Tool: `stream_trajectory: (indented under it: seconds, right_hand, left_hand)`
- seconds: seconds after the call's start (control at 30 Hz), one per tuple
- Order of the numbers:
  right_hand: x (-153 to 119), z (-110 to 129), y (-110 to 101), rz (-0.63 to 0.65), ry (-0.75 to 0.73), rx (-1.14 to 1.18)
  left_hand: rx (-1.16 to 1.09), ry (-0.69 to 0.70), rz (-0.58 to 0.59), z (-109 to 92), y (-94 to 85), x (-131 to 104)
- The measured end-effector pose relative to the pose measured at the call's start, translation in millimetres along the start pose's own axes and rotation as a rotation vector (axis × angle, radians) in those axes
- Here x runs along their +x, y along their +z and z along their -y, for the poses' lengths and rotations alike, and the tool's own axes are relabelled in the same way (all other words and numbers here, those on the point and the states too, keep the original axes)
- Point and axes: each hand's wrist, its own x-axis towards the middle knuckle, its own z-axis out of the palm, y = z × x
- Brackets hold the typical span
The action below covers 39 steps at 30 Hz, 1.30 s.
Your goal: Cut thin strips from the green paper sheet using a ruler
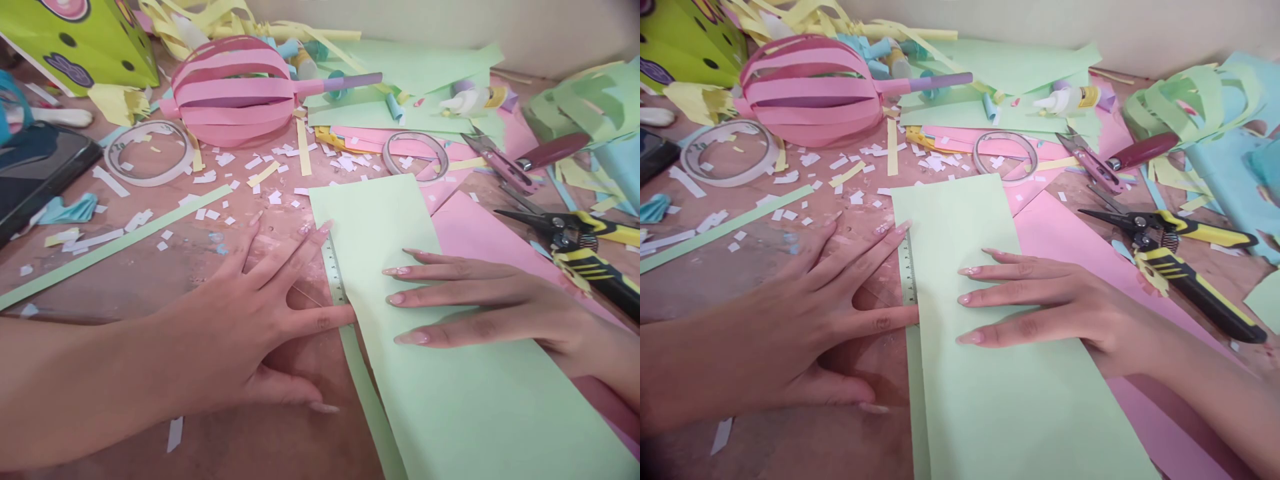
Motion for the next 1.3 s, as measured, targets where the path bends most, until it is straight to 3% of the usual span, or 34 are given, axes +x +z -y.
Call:
stream_trajectory:
  seconds: [1.3]
  right_hand:
    - [-1.9,1.1,3.5,-0.039,0.041,0.031]
  left_hand:
    - [-0.005,-0.046,0.051,-0.6,1.5,-2.2]
